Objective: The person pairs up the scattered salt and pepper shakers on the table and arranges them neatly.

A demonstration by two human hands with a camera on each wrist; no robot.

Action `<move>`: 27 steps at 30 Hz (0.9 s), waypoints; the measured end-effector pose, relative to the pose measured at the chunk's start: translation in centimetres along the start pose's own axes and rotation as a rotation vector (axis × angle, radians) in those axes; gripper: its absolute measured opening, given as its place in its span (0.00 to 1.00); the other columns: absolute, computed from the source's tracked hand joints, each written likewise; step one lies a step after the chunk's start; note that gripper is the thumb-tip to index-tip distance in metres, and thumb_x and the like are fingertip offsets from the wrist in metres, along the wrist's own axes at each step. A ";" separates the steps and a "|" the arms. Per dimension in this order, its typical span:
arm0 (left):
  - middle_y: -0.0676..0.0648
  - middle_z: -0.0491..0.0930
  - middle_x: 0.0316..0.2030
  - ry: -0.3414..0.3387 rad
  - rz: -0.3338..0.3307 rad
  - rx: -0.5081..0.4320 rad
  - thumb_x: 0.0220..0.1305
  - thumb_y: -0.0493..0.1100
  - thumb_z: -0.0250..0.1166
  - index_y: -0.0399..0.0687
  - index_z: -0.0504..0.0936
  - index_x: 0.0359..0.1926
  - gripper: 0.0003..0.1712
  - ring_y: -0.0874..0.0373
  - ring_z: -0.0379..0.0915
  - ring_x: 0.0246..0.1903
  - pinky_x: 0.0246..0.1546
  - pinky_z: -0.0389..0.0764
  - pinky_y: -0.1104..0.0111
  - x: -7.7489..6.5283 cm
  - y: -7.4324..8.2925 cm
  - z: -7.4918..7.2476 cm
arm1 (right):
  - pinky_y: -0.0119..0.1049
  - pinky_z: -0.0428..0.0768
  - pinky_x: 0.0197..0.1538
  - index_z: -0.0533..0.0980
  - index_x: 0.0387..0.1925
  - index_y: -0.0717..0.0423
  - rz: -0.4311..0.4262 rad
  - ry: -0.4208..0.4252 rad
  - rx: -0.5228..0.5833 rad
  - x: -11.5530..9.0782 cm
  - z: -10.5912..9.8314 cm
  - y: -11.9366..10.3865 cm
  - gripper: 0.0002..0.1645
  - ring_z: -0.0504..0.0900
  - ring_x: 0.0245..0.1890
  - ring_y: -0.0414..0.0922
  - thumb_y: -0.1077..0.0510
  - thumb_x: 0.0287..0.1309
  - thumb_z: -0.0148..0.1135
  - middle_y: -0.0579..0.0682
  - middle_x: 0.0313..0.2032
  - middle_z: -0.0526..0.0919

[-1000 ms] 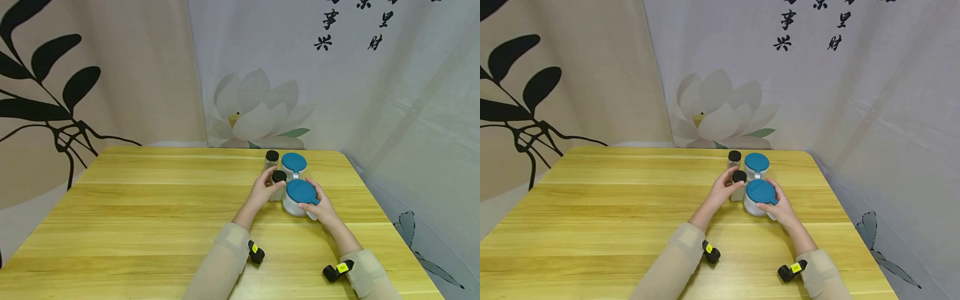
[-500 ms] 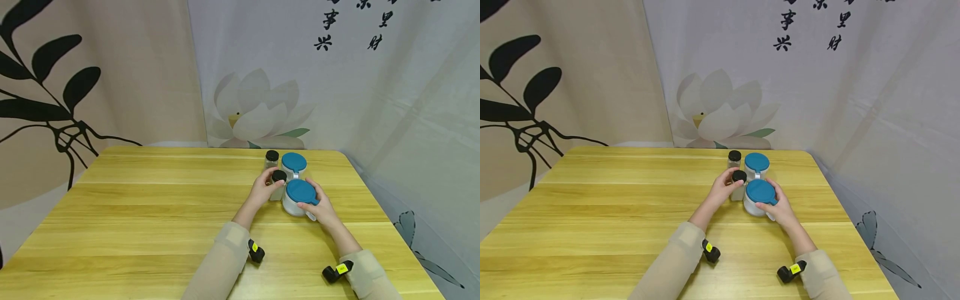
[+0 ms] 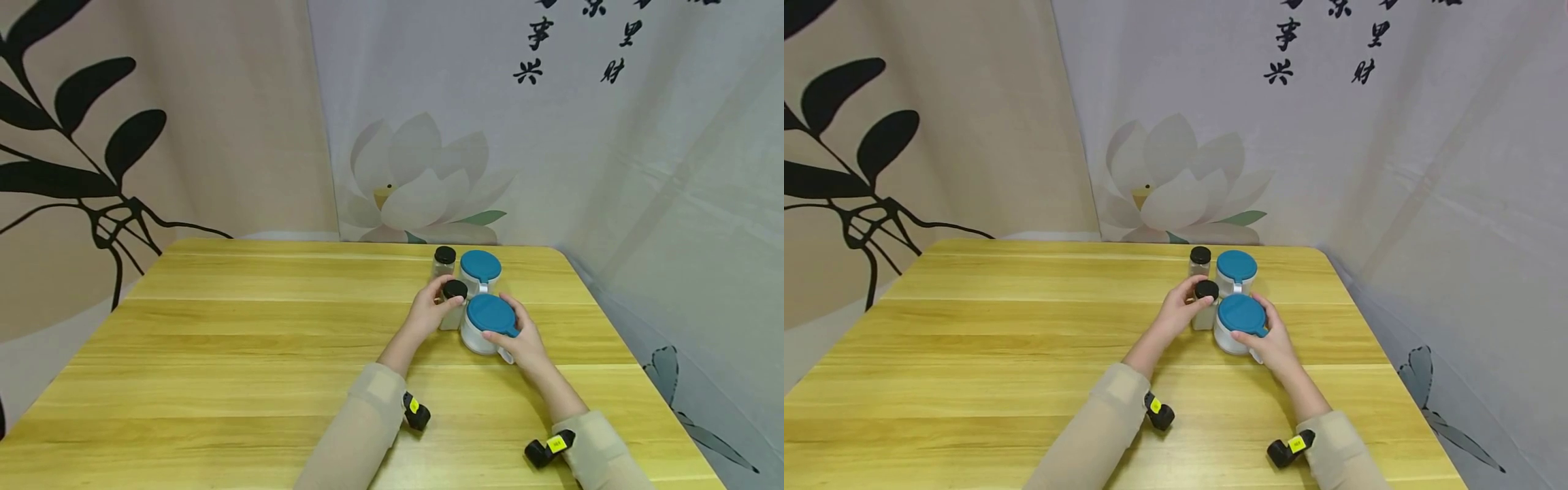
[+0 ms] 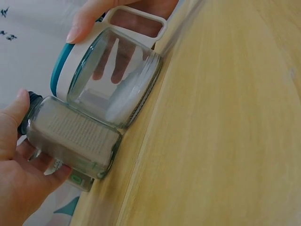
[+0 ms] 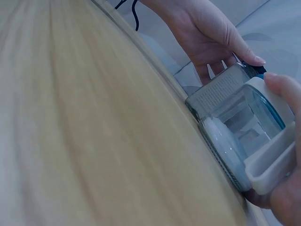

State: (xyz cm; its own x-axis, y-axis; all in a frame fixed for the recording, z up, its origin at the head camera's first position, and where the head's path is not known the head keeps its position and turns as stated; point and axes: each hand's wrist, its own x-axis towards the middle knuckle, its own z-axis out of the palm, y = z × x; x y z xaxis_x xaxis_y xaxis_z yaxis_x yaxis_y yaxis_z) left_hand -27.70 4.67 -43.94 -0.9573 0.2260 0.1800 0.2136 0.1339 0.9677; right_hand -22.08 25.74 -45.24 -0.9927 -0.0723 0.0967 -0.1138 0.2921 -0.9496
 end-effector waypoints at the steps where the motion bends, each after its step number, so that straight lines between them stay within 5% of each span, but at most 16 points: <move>1: 0.46 0.75 0.56 0.000 0.001 0.005 0.63 0.46 0.66 0.48 0.73 0.63 0.27 0.52 0.70 0.50 0.49 0.75 0.61 0.0 0.0 0.0 | 0.61 0.57 0.64 0.49 0.74 0.50 0.001 0.004 -0.005 0.0 0.0 0.0 0.52 0.56 0.67 0.61 0.58 0.55 0.70 0.60 0.71 0.53; 27: 0.42 0.78 0.50 0.043 0.066 -0.018 0.63 0.41 0.66 0.42 0.74 0.60 0.25 0.50 0.73 0.48 0.51 0.72 0.53 -0.9 -0.2 -0.8 | 0.58 0.56 0.65 0.50 0.73 0.56 0.041 0.076 -0.007 0.0 0.6 -0.1 0.52 0.56 0.67 0.60 0.60 0.53 0.71 0.62 0.70 0.55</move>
State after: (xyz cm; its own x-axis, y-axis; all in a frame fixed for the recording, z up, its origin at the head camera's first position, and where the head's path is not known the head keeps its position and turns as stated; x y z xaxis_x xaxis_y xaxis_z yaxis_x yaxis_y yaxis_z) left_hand -27.06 3.71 -44.12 -0.9488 0.1919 0.2508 0.2734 0.1023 0.9564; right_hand -22.04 25.13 -45.37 -0.9967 0.0124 0.0805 -0.0730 0.3004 -0.9510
